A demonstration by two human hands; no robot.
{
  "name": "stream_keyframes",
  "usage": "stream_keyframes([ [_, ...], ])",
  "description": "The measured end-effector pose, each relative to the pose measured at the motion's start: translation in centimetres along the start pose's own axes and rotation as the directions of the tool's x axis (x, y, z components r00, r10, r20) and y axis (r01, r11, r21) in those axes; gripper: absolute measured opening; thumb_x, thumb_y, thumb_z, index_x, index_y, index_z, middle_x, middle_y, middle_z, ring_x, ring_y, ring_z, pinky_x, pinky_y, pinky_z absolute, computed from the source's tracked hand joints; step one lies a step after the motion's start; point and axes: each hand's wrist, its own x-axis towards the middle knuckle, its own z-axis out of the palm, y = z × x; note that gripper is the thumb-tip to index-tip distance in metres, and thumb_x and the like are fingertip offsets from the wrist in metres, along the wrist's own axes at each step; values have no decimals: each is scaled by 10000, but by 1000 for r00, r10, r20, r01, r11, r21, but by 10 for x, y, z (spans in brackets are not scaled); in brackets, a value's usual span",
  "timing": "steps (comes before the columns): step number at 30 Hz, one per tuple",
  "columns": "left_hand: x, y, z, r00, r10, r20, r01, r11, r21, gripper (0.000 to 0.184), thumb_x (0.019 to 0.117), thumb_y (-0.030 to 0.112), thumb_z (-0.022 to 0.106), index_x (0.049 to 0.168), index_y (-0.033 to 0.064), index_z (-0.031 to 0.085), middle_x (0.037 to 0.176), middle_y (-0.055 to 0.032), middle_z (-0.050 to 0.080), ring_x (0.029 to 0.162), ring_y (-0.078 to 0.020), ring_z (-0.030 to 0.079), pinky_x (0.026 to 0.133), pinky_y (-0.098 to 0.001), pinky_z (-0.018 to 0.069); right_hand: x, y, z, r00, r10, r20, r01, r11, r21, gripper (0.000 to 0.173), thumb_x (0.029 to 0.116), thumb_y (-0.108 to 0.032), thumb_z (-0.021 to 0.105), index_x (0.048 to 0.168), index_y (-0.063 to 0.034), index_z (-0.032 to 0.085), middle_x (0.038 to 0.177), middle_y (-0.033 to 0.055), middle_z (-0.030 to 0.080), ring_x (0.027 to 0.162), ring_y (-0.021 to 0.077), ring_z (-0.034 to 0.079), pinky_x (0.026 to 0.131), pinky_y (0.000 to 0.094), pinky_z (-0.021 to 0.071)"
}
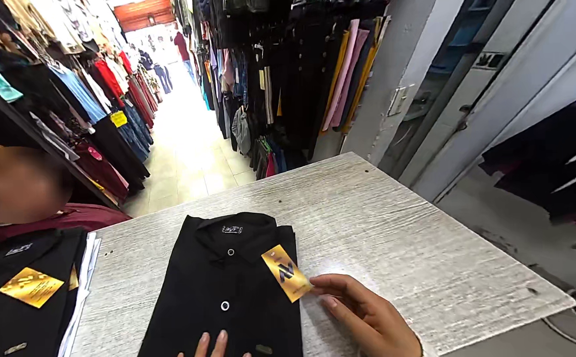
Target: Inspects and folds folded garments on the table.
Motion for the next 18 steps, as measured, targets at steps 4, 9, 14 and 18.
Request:
stream_keyframes([
  [4, 29, 42, 17, 1000, -30, 3, 30, 949, -313, 533, 1061, 402, 445, 1361, 1, 628, 1420, -332, 544, 1321, -588, 484, 1011, -773, 357, 10, 15, -14, 999, -40, 22, 40, 999, -17, 319, 984, -176, 571, 1254, -21, 646, 1277, 82, 680, 1138, 136, 678, 927, 285, 595],
  [9, 81, -1, -40, 990, 93, -107, -117, 962, -246, 378, 992, 154, 549, 1238, -117, 644, 1321, -311, 621, 1276, -424, 596, 1104, -492, 461, 61, 17, -74, 977, 7, 212, 68, 937, -343, 367, 1014, -271, 541, 1258, -26, 661, 1213, 126, 702, 1084, 185, 696, 907, 384, 595],
  [14, 171, -125, -41, 889, -456, 50, 454, 859, -235, 425, 1005, 171, 645, 1363, -46, 572, 1381, -253, 574, 1208, -360, 621, 1018, -520, 504, 155, 8, -50, 963, 117, 242, -9, 914, -406, 242, 1038, -163, 579, 1199, -19, 691, 1143, 149, 717, 1058, 252, 701, 963, 483, 555],
  [18, 199, -144, -28, 819, -548, 172, 557, 687, -467, 305, 994, 74, 643, 1280, -31, 632, 1157, -210, 690, 995, -261, 672, 942, -444, 512, 209, 27, 0, 953, 204, 223, -104, 914, -393, 376, 1031, -329, 608, 1175, 8, 690, 1175, 215, 673, 1114, 348, 638, 993, 555, 482],
])
